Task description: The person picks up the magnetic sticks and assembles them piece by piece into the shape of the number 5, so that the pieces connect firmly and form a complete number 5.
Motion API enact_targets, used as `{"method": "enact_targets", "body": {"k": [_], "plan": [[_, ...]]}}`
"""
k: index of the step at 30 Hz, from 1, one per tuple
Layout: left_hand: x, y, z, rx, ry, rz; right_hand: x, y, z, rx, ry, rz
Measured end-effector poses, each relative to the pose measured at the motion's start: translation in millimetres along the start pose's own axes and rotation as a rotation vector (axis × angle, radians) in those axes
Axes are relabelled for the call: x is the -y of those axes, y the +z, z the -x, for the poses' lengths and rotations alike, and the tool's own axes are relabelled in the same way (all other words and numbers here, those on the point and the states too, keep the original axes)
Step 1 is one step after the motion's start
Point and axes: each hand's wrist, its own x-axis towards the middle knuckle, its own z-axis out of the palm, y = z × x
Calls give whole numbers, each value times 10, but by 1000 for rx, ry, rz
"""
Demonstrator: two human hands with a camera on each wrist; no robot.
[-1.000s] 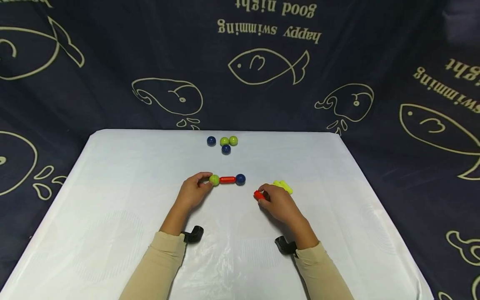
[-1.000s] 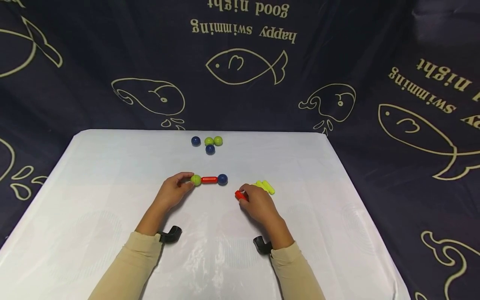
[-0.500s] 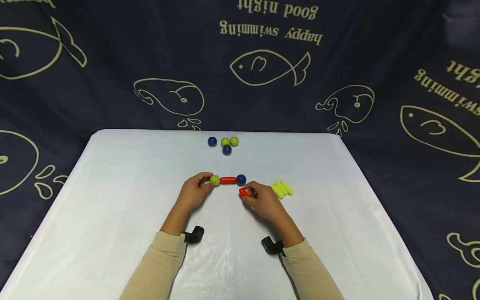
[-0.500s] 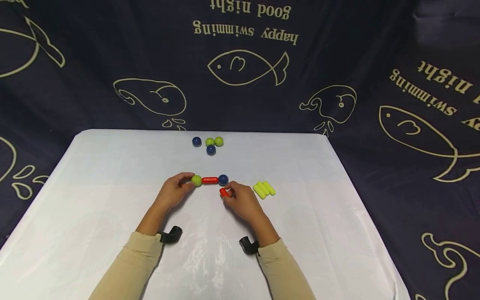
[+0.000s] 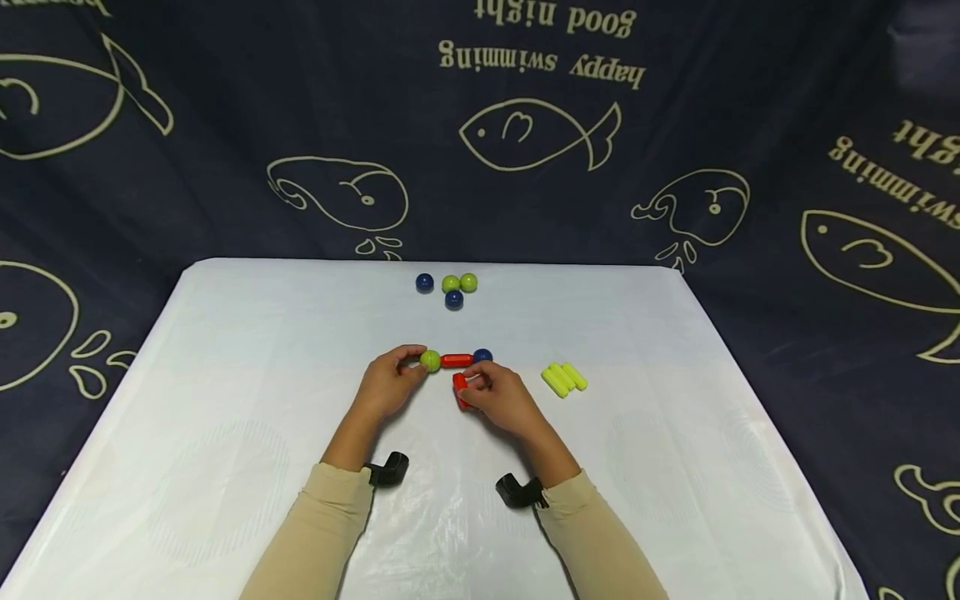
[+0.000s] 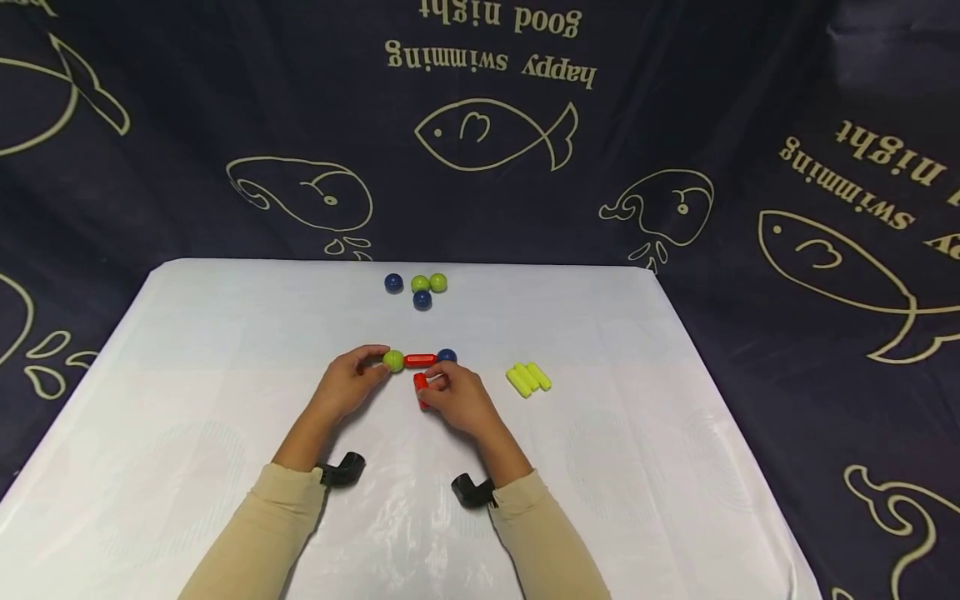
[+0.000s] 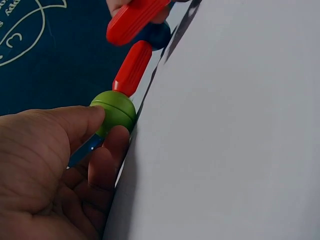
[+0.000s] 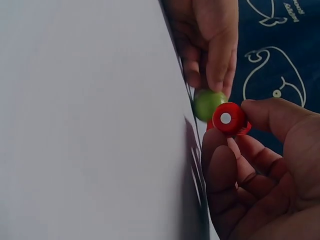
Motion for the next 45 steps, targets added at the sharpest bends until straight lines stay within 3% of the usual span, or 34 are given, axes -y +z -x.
{"method": "enact_targets", "body": {"k": [8,13,45], "plan": [[16,2,-9,-6,1,-8,52,220,-107,21,87,-230],[23,7,-13,-14,4,-16,110,319,-155,17,96,-308],[29,27,-5,-17,-3,-21,162,399,-168,-18,127,-315]]}}
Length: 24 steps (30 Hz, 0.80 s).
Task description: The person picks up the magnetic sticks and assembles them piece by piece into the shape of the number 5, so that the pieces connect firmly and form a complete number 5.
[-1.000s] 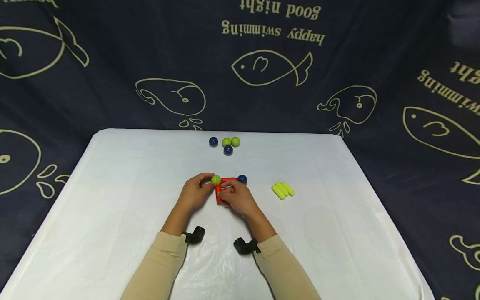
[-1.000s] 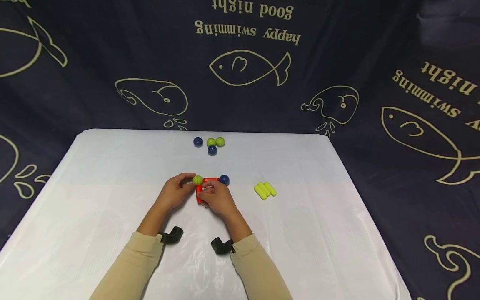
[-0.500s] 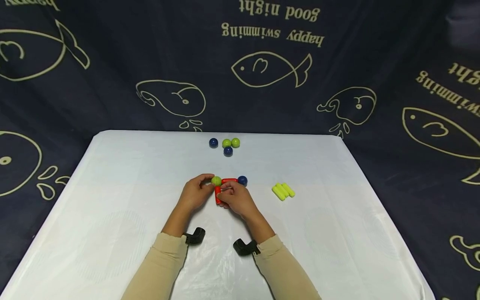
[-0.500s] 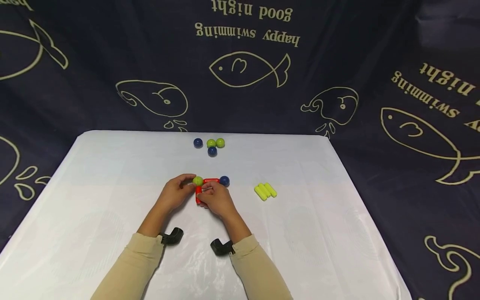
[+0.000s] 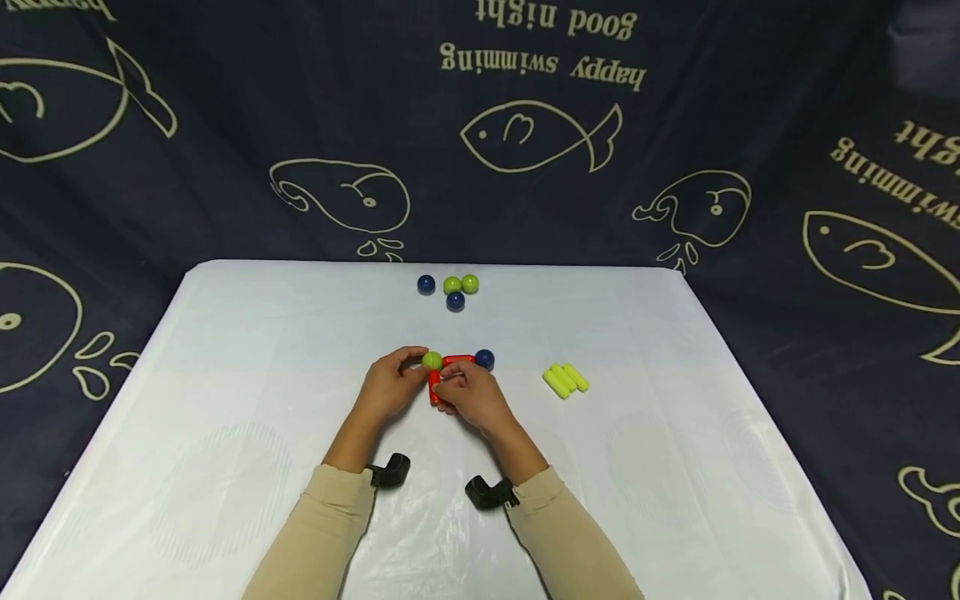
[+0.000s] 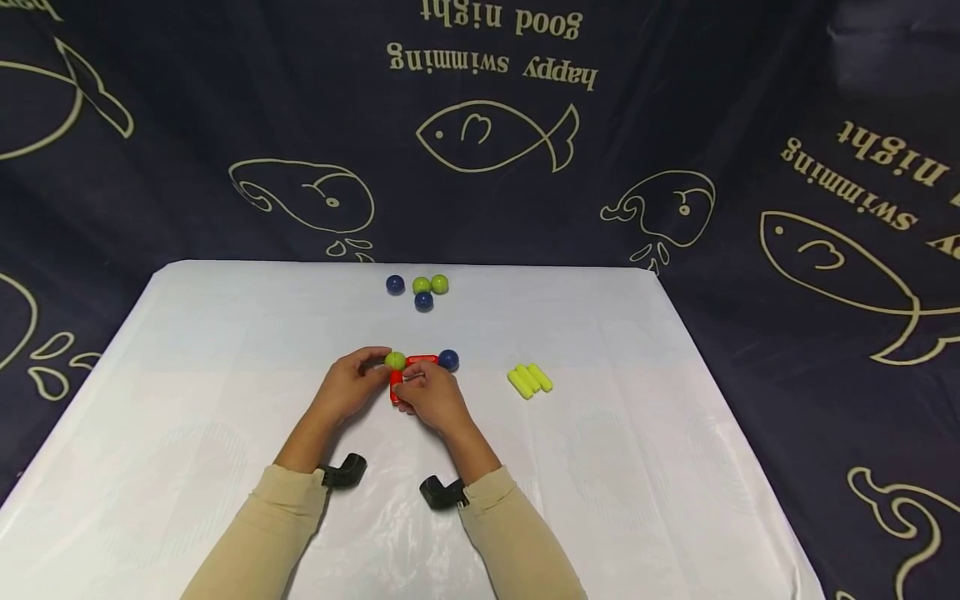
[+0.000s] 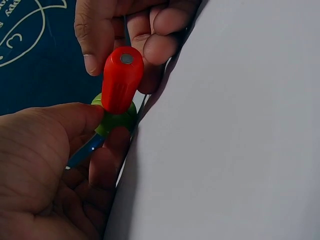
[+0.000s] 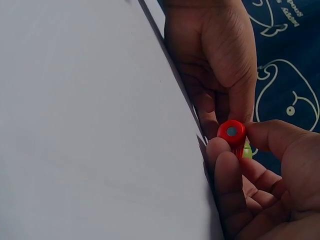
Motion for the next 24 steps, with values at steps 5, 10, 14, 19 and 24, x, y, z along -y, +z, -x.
{"method": "enact_targets", "body": {"k": [5,10,14,19,24], "plan": [[0,-7,-10,1,6,-5,10,2,-2,1,-9,8],[-17,-23,-12,14,12,6,22,2,2,7,-17,11],[-26,-35,-8,25,15,-3,21,0,-2,9,-19,18],[-19,-33,-10,41,-3,-5,9,-2,-3,14,-29,53],[-10,-30,-6,43,-3,-20,1,5,2,20,-26,43]]}}
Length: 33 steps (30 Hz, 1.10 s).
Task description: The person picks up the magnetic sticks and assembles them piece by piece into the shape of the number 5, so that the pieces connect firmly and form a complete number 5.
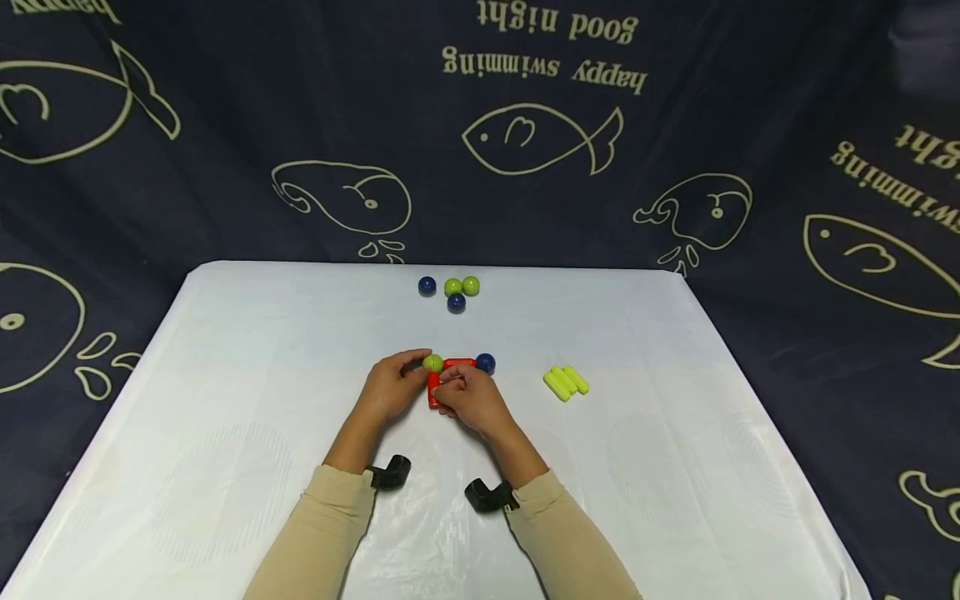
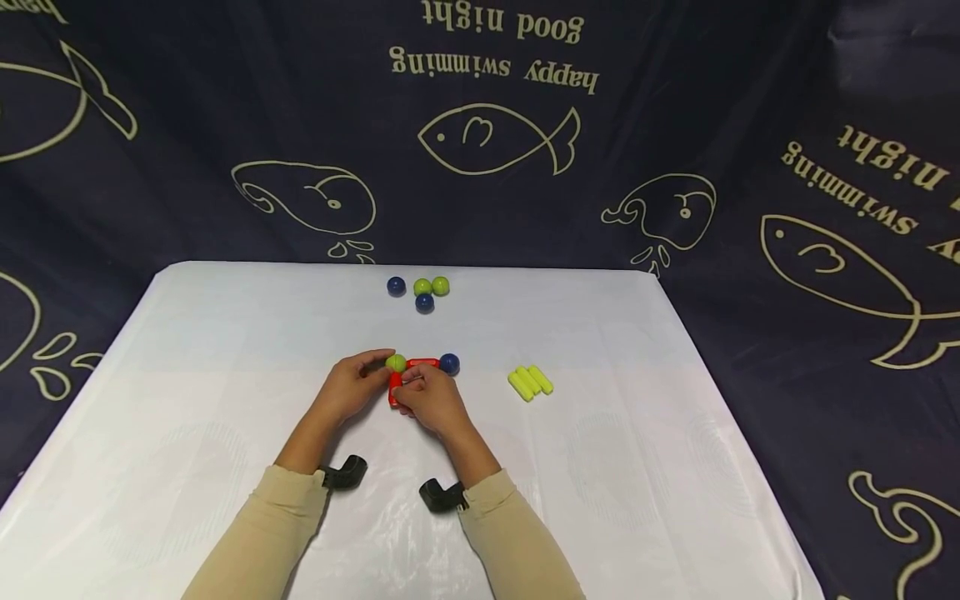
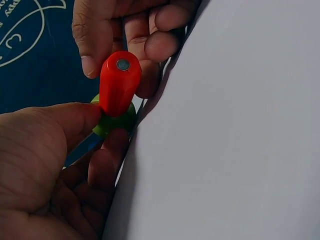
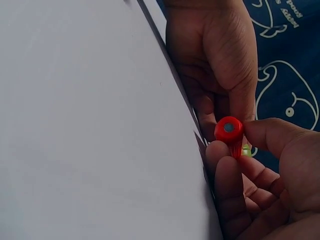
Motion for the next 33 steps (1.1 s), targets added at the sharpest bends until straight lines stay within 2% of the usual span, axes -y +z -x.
{"method": "enact_targets", "body": {"k": [11,16,20,25,33], "plan": [[-19,19,-5,-6,25,9,-10,-26,15,-14,-13,34],[-32,26,6,-11,17,39,43,-99,36,-14,-43,149],[-29,25,10,-5,14,36,122,-226,15,-8,-119,259],[-25,21,8,-2,15,31,251,-431,-74,0,-220,360],[-16,16,9,-10,13,11,433,-691,-369,8,-234,497]]}}
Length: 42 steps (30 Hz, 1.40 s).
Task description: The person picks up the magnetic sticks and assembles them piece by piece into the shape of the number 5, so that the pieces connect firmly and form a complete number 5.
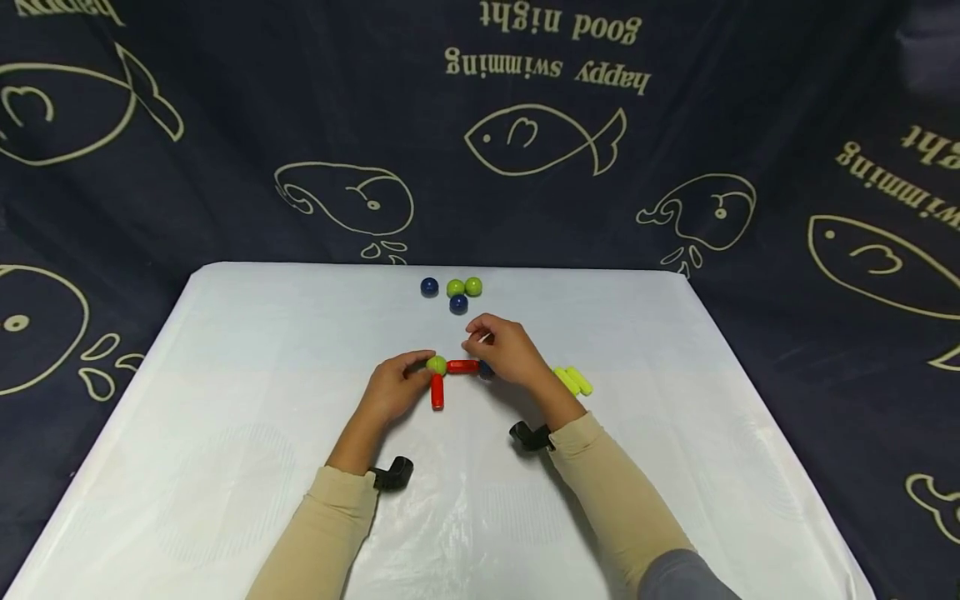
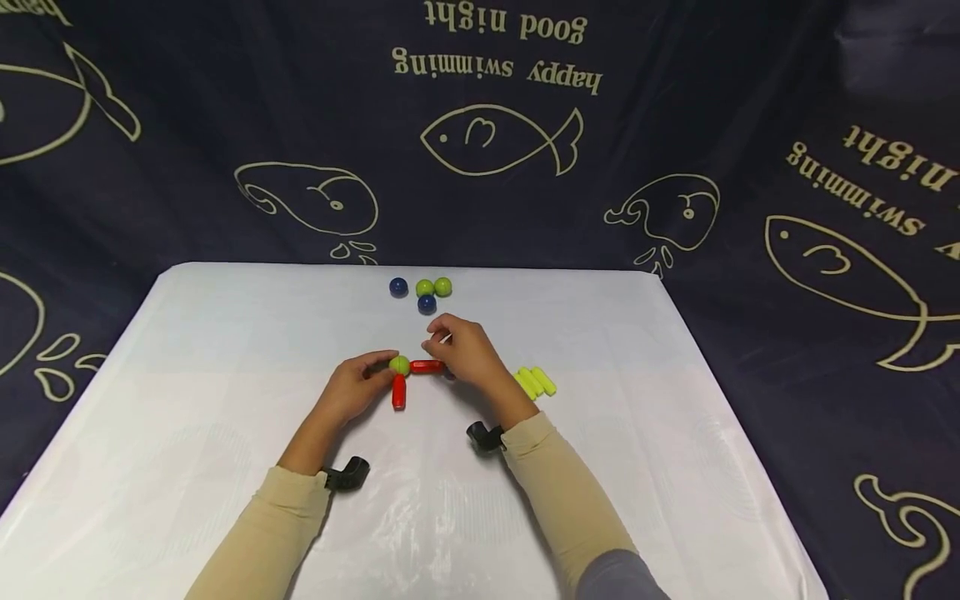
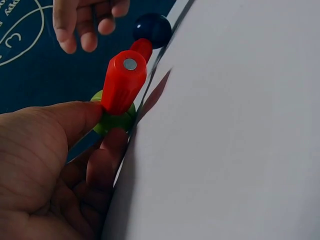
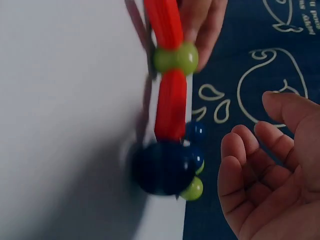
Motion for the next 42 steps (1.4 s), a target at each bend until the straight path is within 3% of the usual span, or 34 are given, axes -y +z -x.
{"method": "enact_targets", "body": {"k": [6,12,21,32,42], "plan": [[9,-2,0,-2,-6,4,-32,-127,-312,28,-22,70],[9,-7,3,-3,-10,2,-51,-185,-580,111,-53,168],[3,11,-4,7,-3,4,-159,-164,-851,171,-39,216],[-3,-6,7,2,-8,19,-230,-72,-1055,215,-54,309],[-10,-8,18,-9,-15,18,-212,-9,-1092,252,-38,391]]}}
